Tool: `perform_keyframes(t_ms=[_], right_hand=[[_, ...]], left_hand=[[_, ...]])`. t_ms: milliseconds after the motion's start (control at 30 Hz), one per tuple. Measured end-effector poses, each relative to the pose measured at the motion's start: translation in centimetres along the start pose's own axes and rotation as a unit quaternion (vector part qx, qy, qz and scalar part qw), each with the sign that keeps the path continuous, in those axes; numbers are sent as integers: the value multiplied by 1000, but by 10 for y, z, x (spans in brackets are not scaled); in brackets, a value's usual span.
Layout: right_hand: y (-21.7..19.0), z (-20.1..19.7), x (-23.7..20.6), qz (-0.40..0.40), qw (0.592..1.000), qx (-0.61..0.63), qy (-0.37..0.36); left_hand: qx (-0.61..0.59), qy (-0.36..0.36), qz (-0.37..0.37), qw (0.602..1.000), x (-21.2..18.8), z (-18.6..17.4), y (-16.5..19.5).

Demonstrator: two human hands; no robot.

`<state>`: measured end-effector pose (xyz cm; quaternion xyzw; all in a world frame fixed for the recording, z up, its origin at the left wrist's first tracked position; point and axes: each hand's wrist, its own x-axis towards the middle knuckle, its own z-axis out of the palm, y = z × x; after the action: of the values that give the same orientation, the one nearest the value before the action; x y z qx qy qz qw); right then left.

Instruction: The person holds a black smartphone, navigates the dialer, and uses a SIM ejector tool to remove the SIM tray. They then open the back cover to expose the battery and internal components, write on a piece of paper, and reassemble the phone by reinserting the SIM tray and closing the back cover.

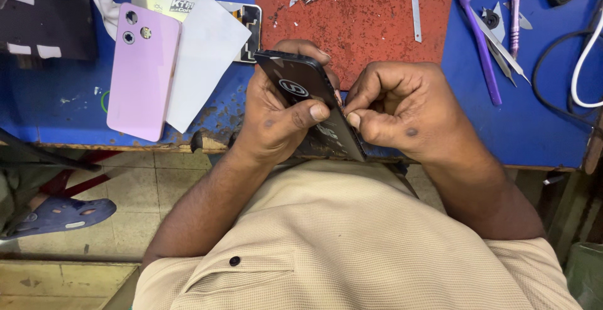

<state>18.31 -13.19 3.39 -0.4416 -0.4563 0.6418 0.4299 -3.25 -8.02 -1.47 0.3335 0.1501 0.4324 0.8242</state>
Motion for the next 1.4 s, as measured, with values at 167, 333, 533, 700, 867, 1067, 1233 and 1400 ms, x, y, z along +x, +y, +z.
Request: perform_keyframes(t_ms=[167, 333, 533, 700, 867, 1067, 1233, 1400], right_hand=[[1, 0, 0, -5, 1000, 10, -5], [1, -1, -2, -13, 1000, 10, 1], [5, -3, -3, -20, 1000, 12, 3], [7, -11, -7, -37, 998, 42, 16], [19, -5, -10, -49, 995, 52, 76], [28, 5, -8, -14, 995, 19, 98], [25, 2, -5, -28, 992, 55, 112], [28, 5, -4, -51, 986, 87, 131]], left_hand=[[0, -3, 1, 1000, 0, 0, 0], [-3, -1, -1, 1000, 1, 2, -1], [0, 3, -1, 1000, 2, 3, -1], [15, 63, 5, 998, 4, 15, 1], [97, 138, -14, 986, 19, 26, 5], [68, 110, 2, 992, 45, 36, 7], [4, 72, -25, 997, 49, 31, 13], [-120, -75, -82, 987, 40, 27, 5]])
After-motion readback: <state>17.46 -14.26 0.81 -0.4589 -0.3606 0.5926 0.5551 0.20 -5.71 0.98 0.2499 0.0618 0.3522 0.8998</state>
